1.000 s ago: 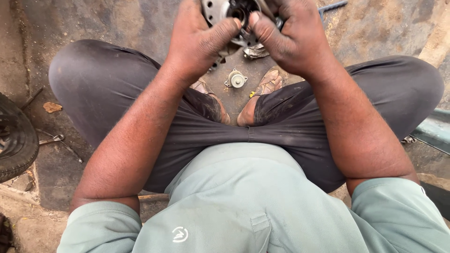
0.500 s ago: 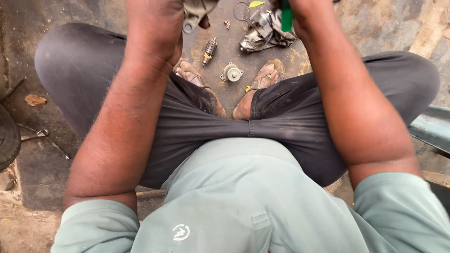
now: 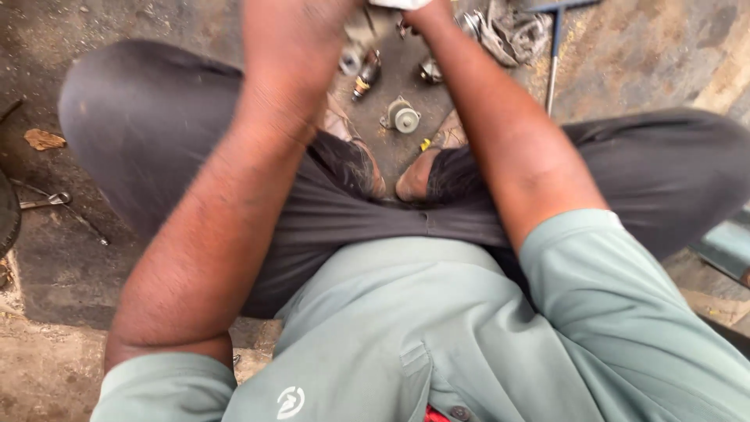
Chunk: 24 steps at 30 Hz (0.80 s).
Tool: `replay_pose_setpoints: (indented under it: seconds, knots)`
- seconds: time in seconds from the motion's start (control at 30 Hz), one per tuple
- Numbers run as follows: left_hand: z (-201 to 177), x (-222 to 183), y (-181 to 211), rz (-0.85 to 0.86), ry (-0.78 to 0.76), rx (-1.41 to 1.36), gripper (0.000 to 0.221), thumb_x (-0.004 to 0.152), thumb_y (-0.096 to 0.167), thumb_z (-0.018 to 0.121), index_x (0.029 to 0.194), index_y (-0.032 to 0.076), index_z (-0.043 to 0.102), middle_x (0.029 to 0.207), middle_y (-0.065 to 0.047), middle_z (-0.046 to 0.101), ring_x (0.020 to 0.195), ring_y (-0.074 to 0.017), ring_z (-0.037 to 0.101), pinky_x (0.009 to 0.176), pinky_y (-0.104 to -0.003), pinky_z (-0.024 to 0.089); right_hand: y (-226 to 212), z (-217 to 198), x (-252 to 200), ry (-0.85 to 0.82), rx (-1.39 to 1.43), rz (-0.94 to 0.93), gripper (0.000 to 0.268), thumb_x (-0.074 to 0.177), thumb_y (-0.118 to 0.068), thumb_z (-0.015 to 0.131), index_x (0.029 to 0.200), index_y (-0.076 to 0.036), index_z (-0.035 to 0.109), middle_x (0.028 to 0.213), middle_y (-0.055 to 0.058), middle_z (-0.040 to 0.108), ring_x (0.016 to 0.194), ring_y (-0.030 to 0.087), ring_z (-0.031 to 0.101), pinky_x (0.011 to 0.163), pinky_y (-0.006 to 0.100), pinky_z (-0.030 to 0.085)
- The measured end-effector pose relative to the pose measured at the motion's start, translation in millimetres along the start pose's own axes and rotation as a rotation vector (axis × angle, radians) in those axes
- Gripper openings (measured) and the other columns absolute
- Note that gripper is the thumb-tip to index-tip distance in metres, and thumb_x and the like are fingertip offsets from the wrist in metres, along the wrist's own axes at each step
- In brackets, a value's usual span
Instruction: Disassembling and inspecting a motorcycle starter motor.
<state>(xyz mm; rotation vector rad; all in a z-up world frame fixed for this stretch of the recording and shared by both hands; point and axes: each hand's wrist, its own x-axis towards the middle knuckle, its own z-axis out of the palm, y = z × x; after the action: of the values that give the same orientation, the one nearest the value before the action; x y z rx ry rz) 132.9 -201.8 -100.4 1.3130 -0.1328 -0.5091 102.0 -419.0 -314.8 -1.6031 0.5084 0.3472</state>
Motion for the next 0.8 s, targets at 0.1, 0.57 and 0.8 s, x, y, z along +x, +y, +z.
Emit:
replay_pose_setpoints:
  seconds: [0.1,0.57,0.8]
  knots:
    - [6,7,13,-0.102,0.043,0.031,0.023,0.095,0.014,0.077,0.105,-0.002,0.063,0.091,-0.004,0.070,0.076,-0.0140,0.071,0.069,-0.033,0.062,7,33,6,-0.033,-0.020,0.018,0.029,0.093,-0.024,0.072,0.113,-0.005,0.066,0.099,0.006,0.074,0.090,0.018,0.073,0.081,0.031,0.060]
    - [7,24,19,-0.086,-0.208,0.180,0.064,0.095,0.016,0.082,0.147,0.005,0.045,0.130,-0.010,0.054,0.130,-0.0186,0.055,0.118,-0.035,0.049,-38,52,6,0.034,-0.088,0.009,0.038,0.087,-0.025,0.076,0.117,-0.003,0.068,0.103,0.007,0.077,0.092,0.018,0.075,0.082,0.032,0.062]
    - [8,26,14,-0.076,-0.199,0.250,0.062,0.095,0.017,0.083,0.142,0.005,0.046,0.128,-0.009,0.057,0.123,-0.0163,0.057,0.112,-0.033,0.050,-9,36,27,0.072,-0.097,0.023,0.032,0.087,-0.021,0.075,0.113,-0.002,0.071,0.099,0.008,0.078,0.087,0.018,0.075,0.077,0.033,0.062]
